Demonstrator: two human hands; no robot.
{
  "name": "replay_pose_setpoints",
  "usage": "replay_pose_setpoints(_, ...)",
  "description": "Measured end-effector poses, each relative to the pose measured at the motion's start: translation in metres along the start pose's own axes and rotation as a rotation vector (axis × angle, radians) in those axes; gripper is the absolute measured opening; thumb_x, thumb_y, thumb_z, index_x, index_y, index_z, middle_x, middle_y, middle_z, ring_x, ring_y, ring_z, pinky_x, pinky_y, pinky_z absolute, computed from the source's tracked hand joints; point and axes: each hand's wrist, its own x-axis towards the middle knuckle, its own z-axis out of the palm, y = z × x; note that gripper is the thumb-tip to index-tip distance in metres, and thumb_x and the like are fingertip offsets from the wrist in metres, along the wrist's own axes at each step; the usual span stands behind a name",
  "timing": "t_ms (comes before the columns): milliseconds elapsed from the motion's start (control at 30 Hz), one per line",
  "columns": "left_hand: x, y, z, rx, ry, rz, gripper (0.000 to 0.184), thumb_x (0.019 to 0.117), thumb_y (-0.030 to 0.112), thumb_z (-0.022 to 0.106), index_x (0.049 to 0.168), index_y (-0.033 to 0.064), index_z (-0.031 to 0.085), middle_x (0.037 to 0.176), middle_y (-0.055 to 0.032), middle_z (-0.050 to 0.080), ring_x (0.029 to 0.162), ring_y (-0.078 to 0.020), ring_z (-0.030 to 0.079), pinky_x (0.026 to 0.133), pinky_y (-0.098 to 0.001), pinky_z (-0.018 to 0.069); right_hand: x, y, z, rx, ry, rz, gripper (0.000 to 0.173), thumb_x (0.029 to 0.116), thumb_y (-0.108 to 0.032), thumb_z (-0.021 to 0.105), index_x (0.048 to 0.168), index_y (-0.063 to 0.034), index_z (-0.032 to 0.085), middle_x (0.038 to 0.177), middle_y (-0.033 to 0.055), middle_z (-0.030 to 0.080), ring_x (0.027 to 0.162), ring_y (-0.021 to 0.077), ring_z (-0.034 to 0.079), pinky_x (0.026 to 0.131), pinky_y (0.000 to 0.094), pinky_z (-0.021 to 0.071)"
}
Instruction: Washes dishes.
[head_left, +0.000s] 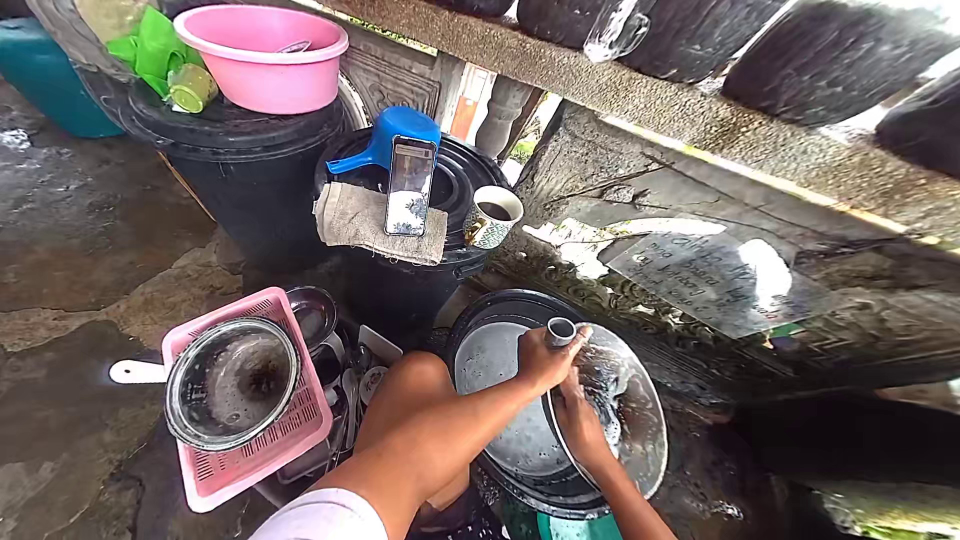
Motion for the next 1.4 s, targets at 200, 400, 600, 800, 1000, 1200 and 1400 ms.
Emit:
replay_pose_setpoints(200, 0.012, 0.000, -0.005, -0.035, 0.086, 0.082, 0.032, 0.0897, 0.040, 0.079, 0.087, 0.0082, 0.076, 0.081, -0.0038, 0.074, 0.079, -0.0117, 0.072, 0.078, -0.0395, 0.0599, -0.019, 0.070, -0.045, -0.306, 0.063, 0.030, 0.021, 0.0879, 0.007, 0.065, 0.096, -0.0037, 0.081, 0.125, 0.0318, 0.062, 0.117, 0.0521, 0.059, 0.099, 0.0697, 0.0478)
replay_pose_setpoints(400, -0.019, -0.004, 0.015, -0.056, -0.067, 0.108, 0.032, 0.0887, 0.037, 0.080, 0.094, 0.0064, 0.078, 0.090, -0.0063, 0.078, 0.087, -0.0132, 0.075, 0.085, -0.0405, 0.0613, 0.036, 0.059, -0.041, -0.033, 0.319, 0.300, 0.037, 0.0939, -0.011, 0.065, 0.127, 0.0056, 0.061, 0.120, 0.0298, 0.066, 0.112, 0.0441, 0.066, 0.099, 0.0626, 0.0514)
replay_pose_setpoints(600, 0.001, -0.009, -0.002, 0.034, 0.041, 0.088, 0.033, 0.0896, 0.041, 0.078, 0.089, 0.0075, 0.077, 0.084, -0.0052, 0.076, 0.082, -0.0134, 0.073, 0.081, -0.0418, 0.0606, -0.023, 0.009, -0.004, 0.158, 0.055, -0.068, 0.012, 0.0888, -0.011, 0.068, 0.090, -0.0111, 0.080, 0.109, 0.0038, 0.075, 0.101, 0.0144, 0.072, 0.090, 0.0378, 0.0616)
replay_pose_setpoints(800, -0.012, 0.001, 0.001, -0.062, -0.077, 0.152, 0.031, 0.0901, 0.031, 0.079, 0.104, 0.0039, 0.078, 0.098, -0.0078, 0.079, 0.095, -0.0125, 0.075, 0.093, -0.0378, 0.0605, -0.020, 0.095, -0.055, -0.190, 0.207, 0.171, 0.016, 0.0930, -0.001, 0.064, 0.105, 0.0042, 0.073, 0.118, 0.0344, 0.063, 0.112, 0.0539, 0.062, 0.095, 0.0715, 0.0496)
replay_pose_setpoints(1000, -0.018, -0.004, 0.013, -0.018, -0.114, 0.100, 0.031, 0.0928, 0.035, 0.076, 0.101, 0.0062, 0.078, 0.096, -0.0067, 0.078, 0.093, -0.0130, 0.074, 0.091, -0.0406, 0.0601, 0.004, 0.004, -0.005, 0.238, 0.294, -0.019, 0.021, 0.0902, -0.011, 0.065, 0.108, 0.0008, 0.070, 0.104, 0.0154, 0.068, 0.092, 0.0226, 0.069, 0.084, 0.0413, 0.0606)
replay_pose_setpoints(1200, 0.009, 0.019, -0.021, -0.025, -0.027, 0.205, 0.025, 0.0915, 0.025, 0.077, 0.109, 0.0073, 0.079, 0.102, -0.0053, 0.079, 0.098, -0.0120, 0.074, 0.095, -0.0378, 0.0594, -0.031, 0.061, -0.049, -0.125, -0.053, 0.027, 0.018, 0.0943, -0.006, 0.063, 0.107, 0.0001, 0.074, 0.116, 0.0259, 0.068, 0.110, 0.0435, 0.066, 0.096, 0.0623, 0.0539)
replay_pose_setpoints(1400, -0.022, 0.001, 0.006, -0.080, -0.333, 0.270, 0.026, 0.0994, 0.022, 0.067, 0.118, 0.0043, 0.074, 0.114, -0.0088, 0.077, 0.108, -0.0197, 0.073, 0.101, -0.0437, 0.0584, 0.022, 0.020, -0.041, 0.085, 0.428, 0.229, 0.032, 0.0931, -0.009, 0.062, 0.123, 0.0022, 0.063, 0.123, 0.0241, 0.063, 0.113, 0.0378, 0.064, 0.097, 0.0567, 0.0548)
